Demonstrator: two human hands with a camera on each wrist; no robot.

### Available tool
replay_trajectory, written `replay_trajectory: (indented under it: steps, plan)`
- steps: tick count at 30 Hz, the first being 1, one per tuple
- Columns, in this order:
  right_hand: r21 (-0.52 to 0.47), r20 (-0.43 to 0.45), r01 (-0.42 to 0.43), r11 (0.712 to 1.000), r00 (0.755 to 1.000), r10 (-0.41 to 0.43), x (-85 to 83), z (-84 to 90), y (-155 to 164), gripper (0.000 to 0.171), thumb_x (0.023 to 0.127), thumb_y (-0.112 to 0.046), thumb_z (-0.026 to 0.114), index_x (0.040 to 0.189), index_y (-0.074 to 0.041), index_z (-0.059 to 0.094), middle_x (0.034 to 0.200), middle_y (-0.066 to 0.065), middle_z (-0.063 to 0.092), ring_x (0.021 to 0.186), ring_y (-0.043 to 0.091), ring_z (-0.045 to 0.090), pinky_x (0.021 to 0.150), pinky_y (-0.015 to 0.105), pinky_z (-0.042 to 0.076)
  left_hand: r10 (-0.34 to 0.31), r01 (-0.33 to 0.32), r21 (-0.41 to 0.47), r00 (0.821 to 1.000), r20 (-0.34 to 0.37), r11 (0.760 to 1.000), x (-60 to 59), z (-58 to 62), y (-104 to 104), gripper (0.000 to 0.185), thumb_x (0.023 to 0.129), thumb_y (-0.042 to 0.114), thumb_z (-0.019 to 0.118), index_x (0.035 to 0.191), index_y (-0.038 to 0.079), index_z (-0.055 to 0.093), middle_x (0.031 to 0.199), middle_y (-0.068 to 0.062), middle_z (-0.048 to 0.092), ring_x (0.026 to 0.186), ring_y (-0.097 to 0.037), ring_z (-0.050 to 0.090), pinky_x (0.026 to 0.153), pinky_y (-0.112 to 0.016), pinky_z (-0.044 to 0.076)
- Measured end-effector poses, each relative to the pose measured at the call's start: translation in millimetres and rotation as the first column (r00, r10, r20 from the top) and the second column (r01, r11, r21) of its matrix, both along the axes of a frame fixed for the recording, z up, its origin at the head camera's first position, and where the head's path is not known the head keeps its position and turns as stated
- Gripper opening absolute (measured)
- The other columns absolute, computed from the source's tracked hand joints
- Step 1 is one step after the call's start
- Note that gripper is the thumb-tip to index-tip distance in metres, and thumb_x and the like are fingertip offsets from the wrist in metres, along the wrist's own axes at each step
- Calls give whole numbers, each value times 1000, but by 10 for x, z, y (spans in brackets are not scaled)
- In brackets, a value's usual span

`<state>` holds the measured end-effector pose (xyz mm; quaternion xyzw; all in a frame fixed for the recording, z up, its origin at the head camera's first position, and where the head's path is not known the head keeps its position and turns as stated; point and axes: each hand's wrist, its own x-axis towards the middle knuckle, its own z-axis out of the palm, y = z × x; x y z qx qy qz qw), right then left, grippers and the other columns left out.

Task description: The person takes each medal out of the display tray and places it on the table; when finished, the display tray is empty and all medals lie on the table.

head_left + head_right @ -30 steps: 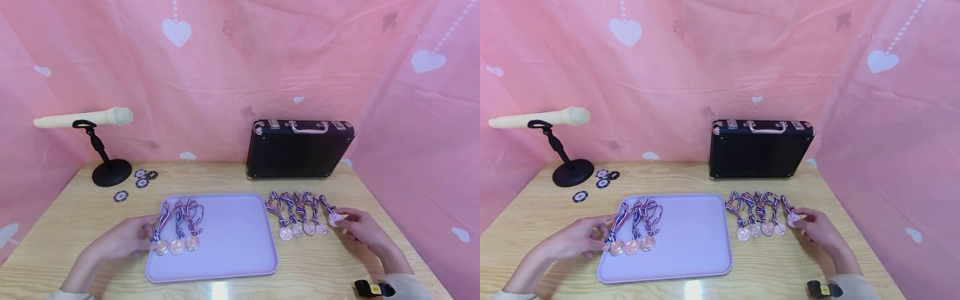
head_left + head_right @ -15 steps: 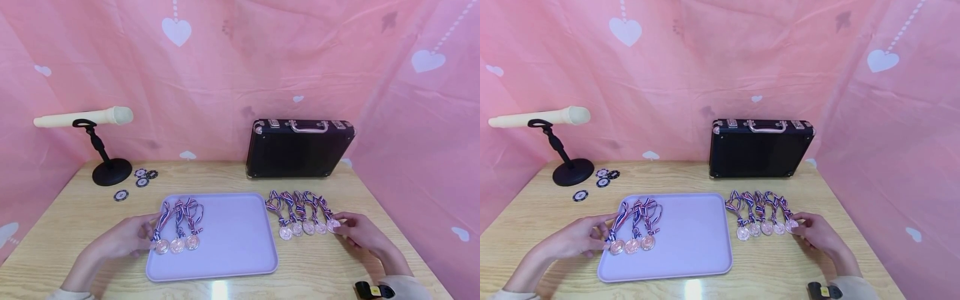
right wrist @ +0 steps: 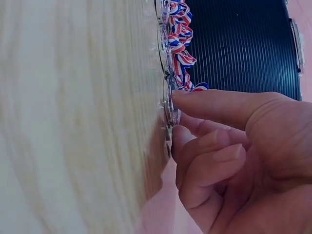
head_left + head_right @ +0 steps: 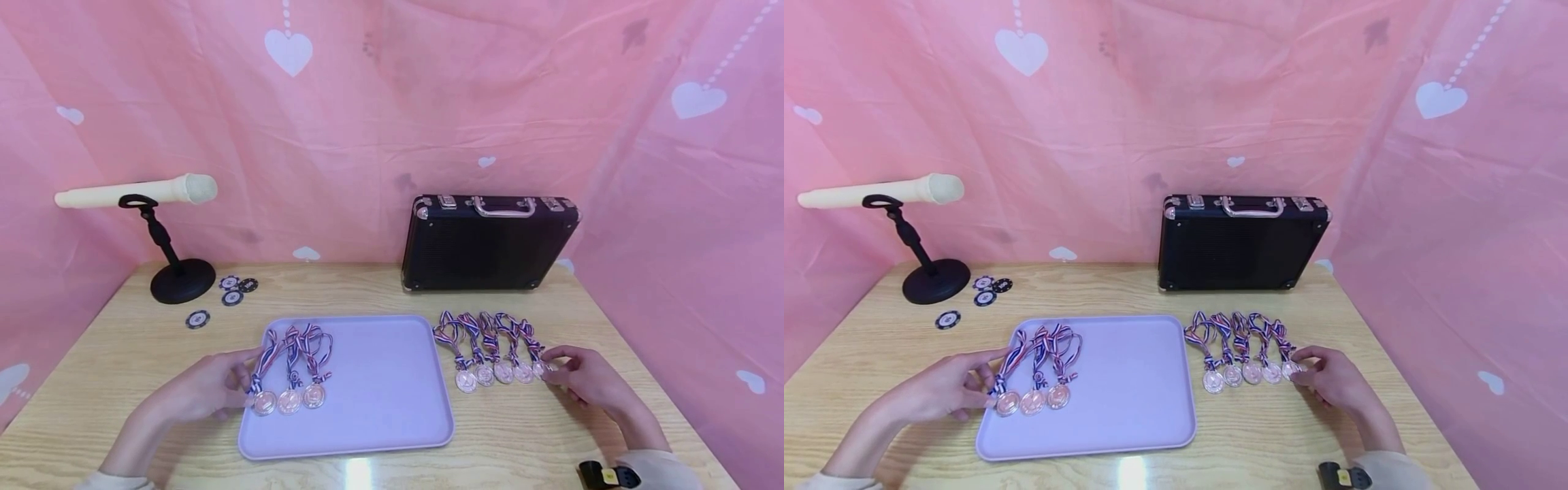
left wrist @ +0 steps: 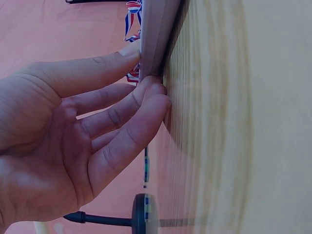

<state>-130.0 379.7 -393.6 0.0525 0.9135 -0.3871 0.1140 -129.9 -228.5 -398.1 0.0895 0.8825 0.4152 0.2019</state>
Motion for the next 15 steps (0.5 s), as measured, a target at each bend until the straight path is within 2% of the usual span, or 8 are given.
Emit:
replay_trajectory:
  steps: [5,9,15]
  plan:
    - [22,-35,22,1000,999,-21,-16,62,-33,43,97,-19,75,129,6,63,72,4,54,50,11,48,43,27,42,9,-9,-6,1000,6,1000,17,8,-25,87,87,6,82,161,-4,36,96,-8,60,73,-22,59,56,-34,58]
    - [50,-103,17,999,995,-11,-51,170,-110,39,100,-19,72,129,6,63,75,6,56,47,11,45,42,28,42,-2,2,-13,1000,-9,1000,21,1,-28,86,87,6,81,161,-2,38,94,-7,61,68,-22,60,54,-32,56]
    - [47,-220,-17,999,975,27,-134,407,-435,33,99,-15,72,125,4,67,81,9,59,46,10,45,42,28,44,-24,24,-22,999,-35,999,-1,3,8,87,88,8,83,161,-3,38,93,-7,62,65,-21,60,52,-32,56]
